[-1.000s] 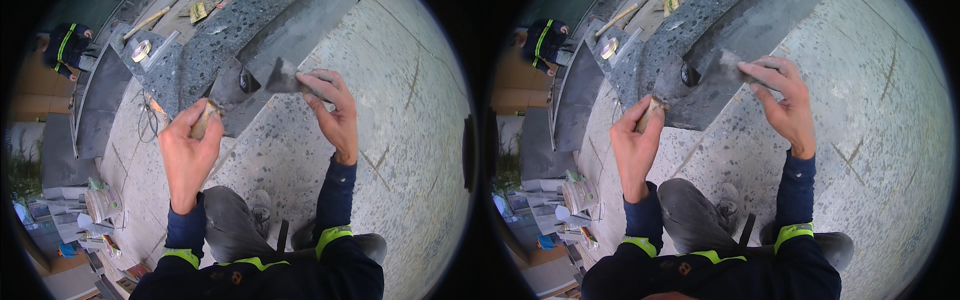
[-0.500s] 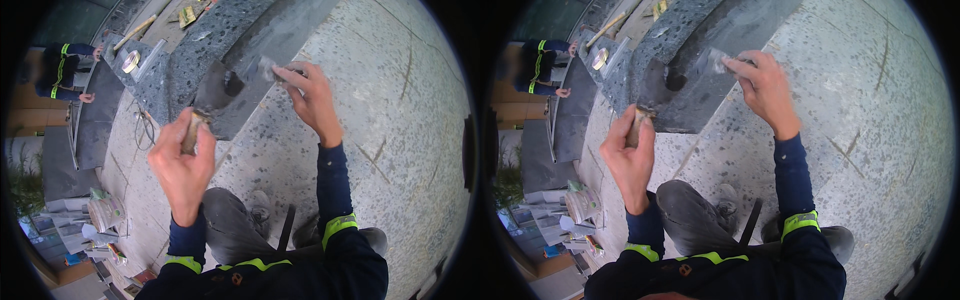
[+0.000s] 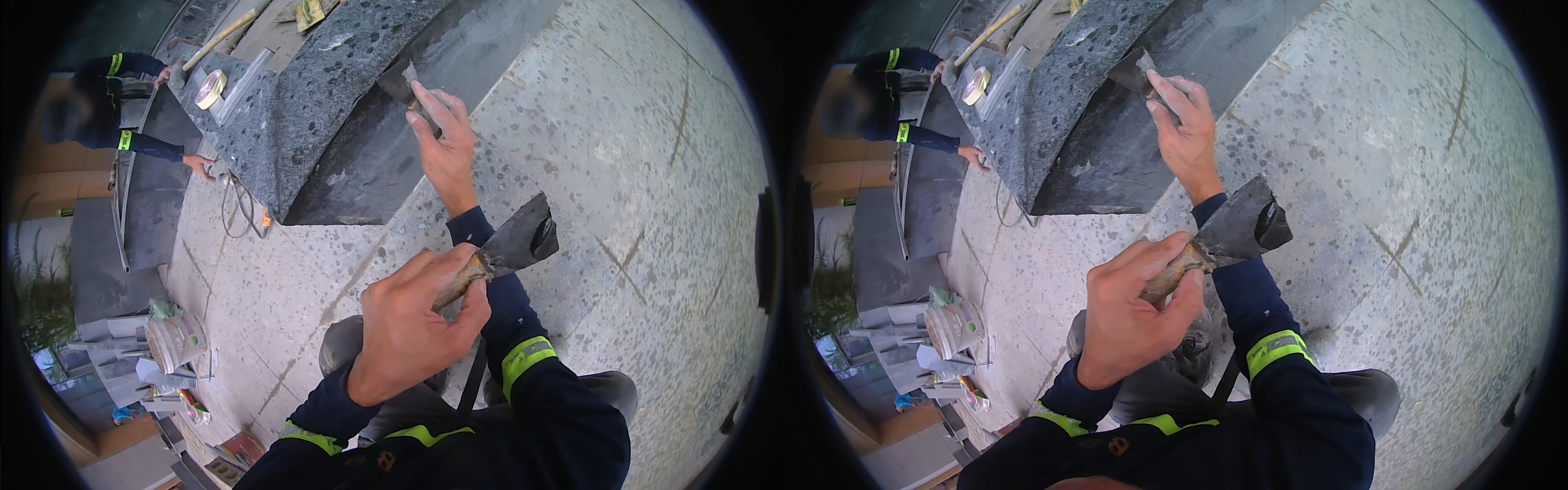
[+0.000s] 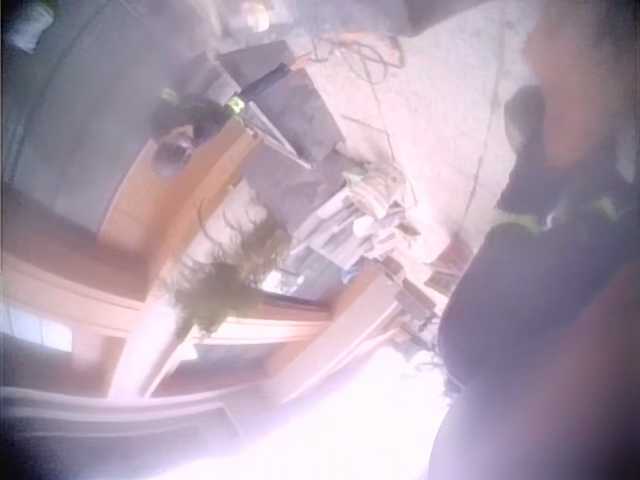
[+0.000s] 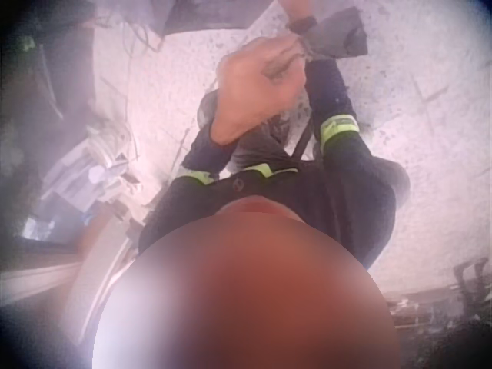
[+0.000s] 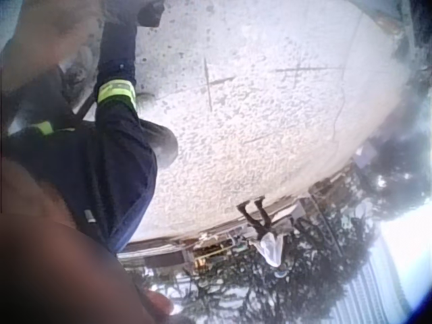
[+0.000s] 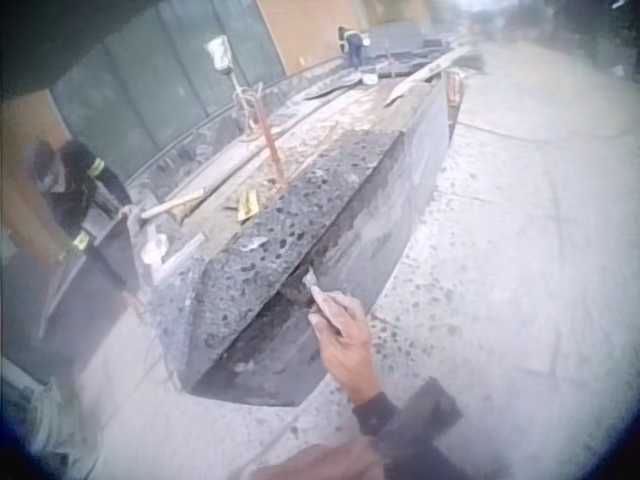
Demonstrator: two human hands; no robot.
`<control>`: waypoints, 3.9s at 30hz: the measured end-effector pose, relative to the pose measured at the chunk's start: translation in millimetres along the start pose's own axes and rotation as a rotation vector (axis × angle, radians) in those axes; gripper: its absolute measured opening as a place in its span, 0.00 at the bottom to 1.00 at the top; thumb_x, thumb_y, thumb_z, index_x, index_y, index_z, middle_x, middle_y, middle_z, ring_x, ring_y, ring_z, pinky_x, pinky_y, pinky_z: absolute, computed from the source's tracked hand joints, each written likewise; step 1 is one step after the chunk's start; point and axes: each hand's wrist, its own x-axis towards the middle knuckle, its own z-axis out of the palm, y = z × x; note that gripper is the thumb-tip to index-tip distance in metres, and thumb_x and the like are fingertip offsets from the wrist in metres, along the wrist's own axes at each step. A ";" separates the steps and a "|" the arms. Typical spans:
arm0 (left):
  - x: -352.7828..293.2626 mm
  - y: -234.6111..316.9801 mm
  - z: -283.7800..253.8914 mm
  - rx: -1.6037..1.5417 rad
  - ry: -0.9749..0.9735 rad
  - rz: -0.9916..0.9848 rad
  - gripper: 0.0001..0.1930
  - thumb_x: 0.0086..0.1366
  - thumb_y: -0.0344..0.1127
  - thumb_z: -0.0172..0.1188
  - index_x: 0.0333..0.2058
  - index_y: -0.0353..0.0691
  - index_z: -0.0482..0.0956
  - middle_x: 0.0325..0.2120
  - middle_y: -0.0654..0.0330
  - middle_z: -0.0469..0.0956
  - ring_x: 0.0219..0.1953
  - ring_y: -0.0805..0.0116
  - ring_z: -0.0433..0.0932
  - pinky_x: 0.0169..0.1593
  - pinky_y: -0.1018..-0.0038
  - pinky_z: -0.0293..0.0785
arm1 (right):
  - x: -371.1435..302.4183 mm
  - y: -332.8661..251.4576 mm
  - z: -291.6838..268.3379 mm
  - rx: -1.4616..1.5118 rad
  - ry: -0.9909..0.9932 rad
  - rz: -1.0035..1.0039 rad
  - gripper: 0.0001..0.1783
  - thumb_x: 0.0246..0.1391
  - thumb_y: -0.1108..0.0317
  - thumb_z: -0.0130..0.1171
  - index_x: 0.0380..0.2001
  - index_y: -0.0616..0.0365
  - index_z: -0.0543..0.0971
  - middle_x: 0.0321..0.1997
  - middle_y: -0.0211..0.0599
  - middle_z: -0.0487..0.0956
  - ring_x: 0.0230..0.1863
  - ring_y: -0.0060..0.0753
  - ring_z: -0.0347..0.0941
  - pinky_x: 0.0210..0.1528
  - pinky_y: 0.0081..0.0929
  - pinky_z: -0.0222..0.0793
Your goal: The person applies grout to the joints between granite slabs using a small trowel and a larger trowel. They smooth the grout along the edges and corners of the stone structure, then scrape excess material from the trowels onto the floor.
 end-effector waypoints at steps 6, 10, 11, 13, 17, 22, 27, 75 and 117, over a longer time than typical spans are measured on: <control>-0.9 3.4 -7.7 0.004 -0.072 -0.064 0.19 0.63 0.23 0.73 0.53 0.23 0.88 0.33 0.49 0.87 0.33 0.68 0.88 0.39 0.73 0.82 | 0.9 1.0 6.1 0.021 -0.029 0.038 0.26 0.66 0.74 0.73 0.67 0.48 0.88 0.62 0.43 0.83 0.67 0.43 0.78 0.71 0.37 0.72; -0.6 0.0 -6.3 -0.003 -0.031 -0.039 0.20 0.60 0.27 0.76 0.52 0.29 0.89 0.31 0.52 0.86 0.28 0.58 0.87 0.33 0.67 0.81 | 0.4 3.3 7.8 0.020 -0.035 0.006 0.27 0.66 0.74 0.73 0.67 0.48 0.88 0.62 0.43 0.82 0.66 0.44 0.78 0.70 0.37 0.73; 0.4 -1.7 -4.9 -0.009 -0.009 -0.016 0.20 0.59 0.29 0.77 0.51 0.33 0.90 0.31 0.53 0.86 0.26 0.53 0.87 0.30 0.65 0.81 | 0.3 3.9 7.9 0.028 -0.038 0.008 0.27 0.66 0.74 0.73 0.67 0.48 0.88 0.62 0.43 0.82 0.66 0.44 0.78 0.70 0.36 0.73; -0.1 -2.2 -5.7 0.004 -0.017 -0.021 0.20 0.59 0.29 0.77 0.51 0.32 0.90 0.31 0.53 0.86 0.26 0.53 0.87 0.30 0.65 0.81 | -0.3 5.1 8.5 0.031 -0.041 0.014 0.27 0.66 0.75 0.73 0.67 0.48 0.88 0.62 0.43 0.82 0.66 0.44 0.78 0.70 0.36 0.73; 1.0 0.2 -7.1 0.007 -0.035 -0.040 0.20 0.59 0.29 0.76 0.51 0.32 0.90 0.30 0.53 0.85 0.25 0.53 0.86 0.30 0.64 0.81 | -3.6 7.5 5.6 0.017 -0.062 0.029 0.27 0.65 0.76 0.72 0.67 0.49 0.88 0.60 0.43 0.81 0.64 0.45 0.79 0.68 0.36 0.73; 1.0 6.9 -8.2 0.011 -0.091 -0.077 0.20 0.63 0.23 0.74 0.53 0.24 0.88 0.33 0.49 0.87 0.33 0.68 0.87 0.39 0.73 0.82 | -7.3 4.5 -11.7 -0.094 -0.137 -0.007 0.28 0.64 0.78 0.71 0.66 0.47 0.88 0.58 0.44 0.81 0.61 0.46 0.80 0.65 0.36 0.75; 3.6 7.8 -6.0 0.029 -0.104 -0.065 0.20 0.63 0.23 0.74 0.53 0.23 0.88 0.33 0.48 0.87 0.32 0.67 0.88 0.38 0.72 0.81 | 2.3 -12.0 -48.1 -0.248 -0.283 0.109 0.28 0.64 0.78 0.69 0.66 0.44 0.88 0.57 0.41 0.81 0.56 0.42 0.81 0.58 0.34 0.77; 6.6 0.0 6.3 0.021 -0.041 -0.010 0.19 0.61 0.28 0.76 0.51 0.31 0.90 0.31 0.51 0.86 0.26 0.56 0.86 0.32 0.67 0.82 | 50.1 23.8 -17.5 0.022 0.032 -0.020 0.27 0.64 0.76 0.71 0.65 0.46 0.89 0.61 0.40 0.85 0.62 0.40 0.82 0.67 0.33 0.77; 2.6 0.4 4.7 0.025 -0.048 -0.001 0.19 0.61 0.30 0.76 0.51 0.32 0.90 0.31 0.51 0.86 0.28 0.51 0.87 0.33 0.63 0.83 | 30.1 -25.0 -34.3 -0.287 -0.135 0.102 0.30 0.61 0.73 0.70 0.66 0.37 0.89 0.54 0.34 0.85 0.38 0.31 0.80 0.37 0.28 0.75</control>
